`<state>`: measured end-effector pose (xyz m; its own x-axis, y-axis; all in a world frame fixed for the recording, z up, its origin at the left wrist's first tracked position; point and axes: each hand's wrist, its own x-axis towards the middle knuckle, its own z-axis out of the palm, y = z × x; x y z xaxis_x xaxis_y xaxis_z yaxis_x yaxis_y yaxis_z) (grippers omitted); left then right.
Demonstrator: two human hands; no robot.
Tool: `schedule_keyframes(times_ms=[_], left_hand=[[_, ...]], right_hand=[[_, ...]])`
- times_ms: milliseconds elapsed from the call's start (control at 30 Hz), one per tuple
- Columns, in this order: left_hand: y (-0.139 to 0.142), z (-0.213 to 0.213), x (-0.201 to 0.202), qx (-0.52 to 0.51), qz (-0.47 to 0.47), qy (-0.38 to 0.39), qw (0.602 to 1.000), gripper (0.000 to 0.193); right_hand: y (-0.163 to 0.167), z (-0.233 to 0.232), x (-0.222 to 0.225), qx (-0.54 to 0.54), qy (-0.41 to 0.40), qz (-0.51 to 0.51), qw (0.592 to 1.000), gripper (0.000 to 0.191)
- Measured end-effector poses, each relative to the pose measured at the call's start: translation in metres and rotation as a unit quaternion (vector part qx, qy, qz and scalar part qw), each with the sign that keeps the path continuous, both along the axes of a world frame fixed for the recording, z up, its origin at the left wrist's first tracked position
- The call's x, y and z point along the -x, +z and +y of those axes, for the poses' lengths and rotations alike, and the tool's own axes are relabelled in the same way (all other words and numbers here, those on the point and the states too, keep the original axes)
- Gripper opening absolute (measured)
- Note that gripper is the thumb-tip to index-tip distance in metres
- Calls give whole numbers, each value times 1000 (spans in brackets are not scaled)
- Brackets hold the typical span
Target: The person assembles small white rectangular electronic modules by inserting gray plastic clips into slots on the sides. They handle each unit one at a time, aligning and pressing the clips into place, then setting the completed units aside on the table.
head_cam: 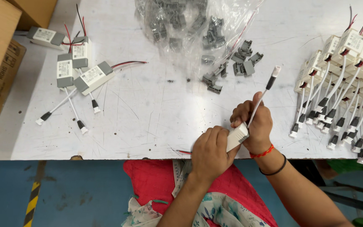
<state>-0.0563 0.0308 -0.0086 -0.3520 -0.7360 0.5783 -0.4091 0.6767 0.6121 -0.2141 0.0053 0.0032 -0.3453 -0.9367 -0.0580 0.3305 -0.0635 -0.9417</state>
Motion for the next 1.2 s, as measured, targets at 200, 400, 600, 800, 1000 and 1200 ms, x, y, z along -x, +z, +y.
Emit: schedule_keyframes(times_ms=[200,400,600,800,1000,1200], left_hand=[[0,0,-1,11,-1,-4,1000,34],[-1,-4,1,-30,12,-2,999,34],[-2,-18,4,-416,384,-47,823,52],[-2,-26,-6,-551,639,-129,520,36],[14,-16,-8,-577,662,-203,433,41],[23,-10,-8,-604,661,-195,400,43]], right_hand=[[-5,0,2,45,33,5,998,65],[-1,-17,0,-24,36,-20,999,58],[2,-18,3,-35,81,-86,992,56],[-18,22,15,-42,134,-49,989,46],[-37,32,29,1,137,-76,988,45],[-43,36,27,2,133,-60,989,43]])
